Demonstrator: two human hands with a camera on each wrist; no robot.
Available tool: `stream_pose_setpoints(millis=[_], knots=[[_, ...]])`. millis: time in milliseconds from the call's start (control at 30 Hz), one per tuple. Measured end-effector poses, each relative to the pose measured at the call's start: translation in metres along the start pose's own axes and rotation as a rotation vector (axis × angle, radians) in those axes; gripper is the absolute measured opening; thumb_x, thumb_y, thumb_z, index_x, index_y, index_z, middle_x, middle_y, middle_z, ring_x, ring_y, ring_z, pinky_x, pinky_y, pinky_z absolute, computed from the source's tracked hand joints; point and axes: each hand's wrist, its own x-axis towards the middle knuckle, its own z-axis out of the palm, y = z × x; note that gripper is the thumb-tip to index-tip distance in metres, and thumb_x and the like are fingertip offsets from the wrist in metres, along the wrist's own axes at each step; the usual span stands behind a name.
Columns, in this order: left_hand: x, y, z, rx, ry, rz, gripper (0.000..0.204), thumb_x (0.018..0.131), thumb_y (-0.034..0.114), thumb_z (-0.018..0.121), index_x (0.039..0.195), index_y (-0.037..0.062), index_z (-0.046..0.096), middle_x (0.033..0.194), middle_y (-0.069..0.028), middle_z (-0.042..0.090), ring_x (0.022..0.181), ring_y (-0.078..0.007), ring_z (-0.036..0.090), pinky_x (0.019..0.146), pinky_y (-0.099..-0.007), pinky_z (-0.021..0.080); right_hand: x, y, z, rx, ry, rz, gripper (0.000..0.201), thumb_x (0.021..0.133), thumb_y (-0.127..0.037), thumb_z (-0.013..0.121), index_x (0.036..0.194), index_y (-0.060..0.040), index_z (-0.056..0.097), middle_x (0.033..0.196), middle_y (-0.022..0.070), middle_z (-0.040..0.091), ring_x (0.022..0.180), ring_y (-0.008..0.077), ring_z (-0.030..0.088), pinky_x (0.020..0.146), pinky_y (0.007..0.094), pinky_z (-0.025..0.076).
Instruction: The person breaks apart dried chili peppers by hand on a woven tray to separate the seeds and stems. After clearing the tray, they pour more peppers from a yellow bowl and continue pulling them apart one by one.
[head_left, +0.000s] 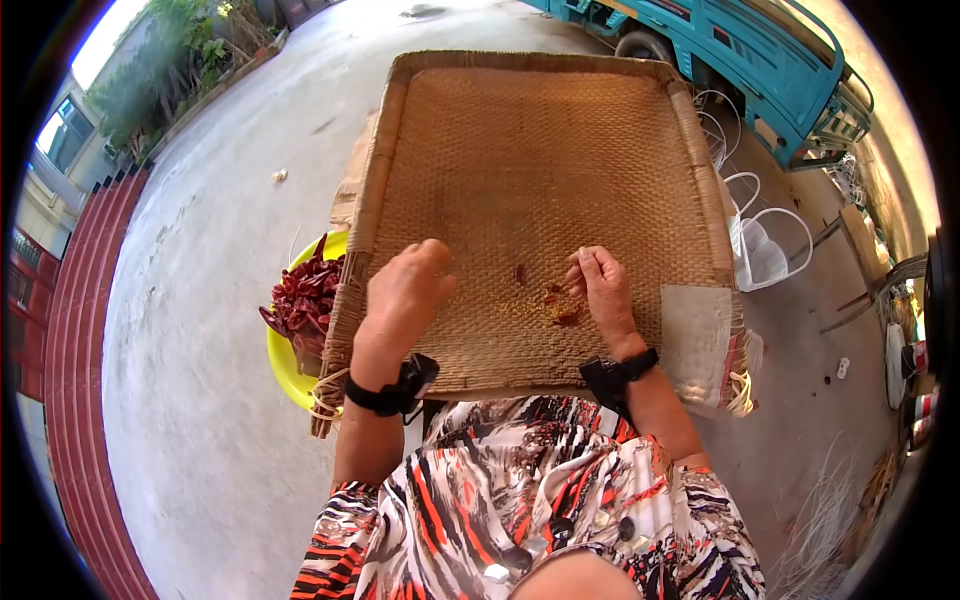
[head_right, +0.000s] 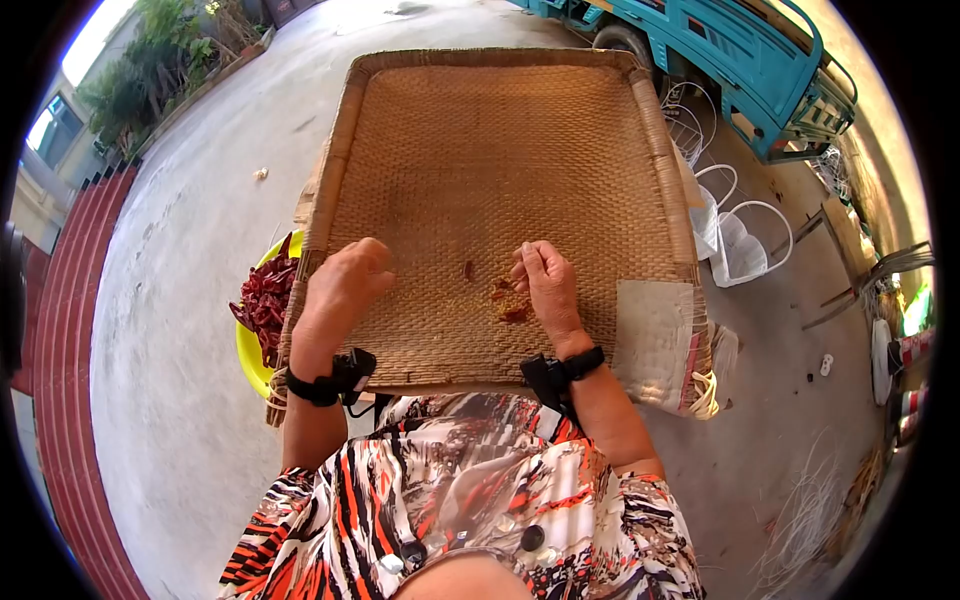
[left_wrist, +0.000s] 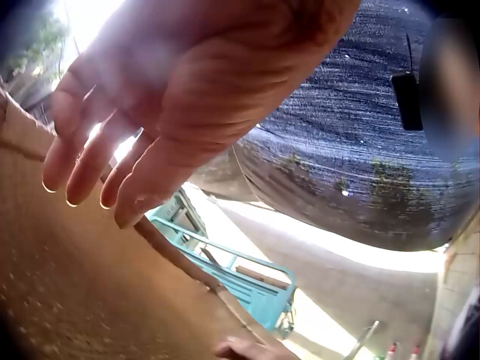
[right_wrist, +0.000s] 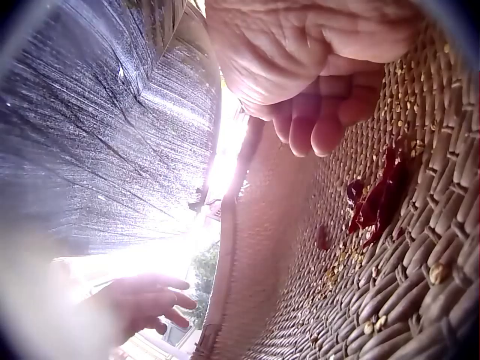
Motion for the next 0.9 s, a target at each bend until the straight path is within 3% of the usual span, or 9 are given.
stream_pose_setpoints(millis=[200,400,633,900], knots=[[0.044,0.039,0.049,0.179,-0.310,0.162,0.025,0.083,0.015,0.068,0.107,0.0074,0.062,0.106,-0.0150,0.063,0.105,-0.0358,0.061,0.085,-0.0453,0.050,0.000,0.000,0.000,0.020,0.004,0.007,0.032,0.104,-0.030,0.051,0.093,-0.0040,0.066,0.074,0.0023,0.064,0.063,0.0079,0.059,0.057,0.0254,0.052],[0.073,0.030,0.127,0.095,-0.200,0.245,0.020,0.082,0.013,0.067,0.100,0.0054,0.063,0.102,-0.0174,0.061,0.100,-0.0377,0.060,0.081,-0.0473,0.050,-0.001,-0.005,0.001,0.010,0.014,0.048,0.032,0.104,-0.030,0.051,0.093,-0.0042,0.066,0.074,0.0019,0.064,0.064,0.0077,0.059,0.058,0.0247,0.051],[0.069,0.041,0.128,-0.059,-0.240,0.396,0.017,0.080,0.013,0.068,0.094,0.0041,0.064,0.099,-0.0168,0.062,0.098,-0.0374,0.060,0.080,-0.0480,0.050,0.000,-0.003,0.001,-0.008,0.019,0.048,0.031,0.103,-0.030,0.052,0.092,-0.0039,0.066,0.074,0.0014,0.064,0.066,0.0077,0.058,0.058,0.0247,0.049],[0.071,0.045,0.152,-0.052,-0.138,0.494,0.018,0.080,0.013,0.067,0.094,0.0032,0.063,0.098,-0.0165,0.063,0.098,-0.0365,0.061,0.079,-0.0472,0.051,0.000,-0.001,0.000,0.006,0.004,0.048,0.027,0.104,-0.027,0.052,0.093,-0.0058,0.065,0.076,-0.0033,0.060,0.067,0.0040,0.054,0.060,0.0210,0.046]])
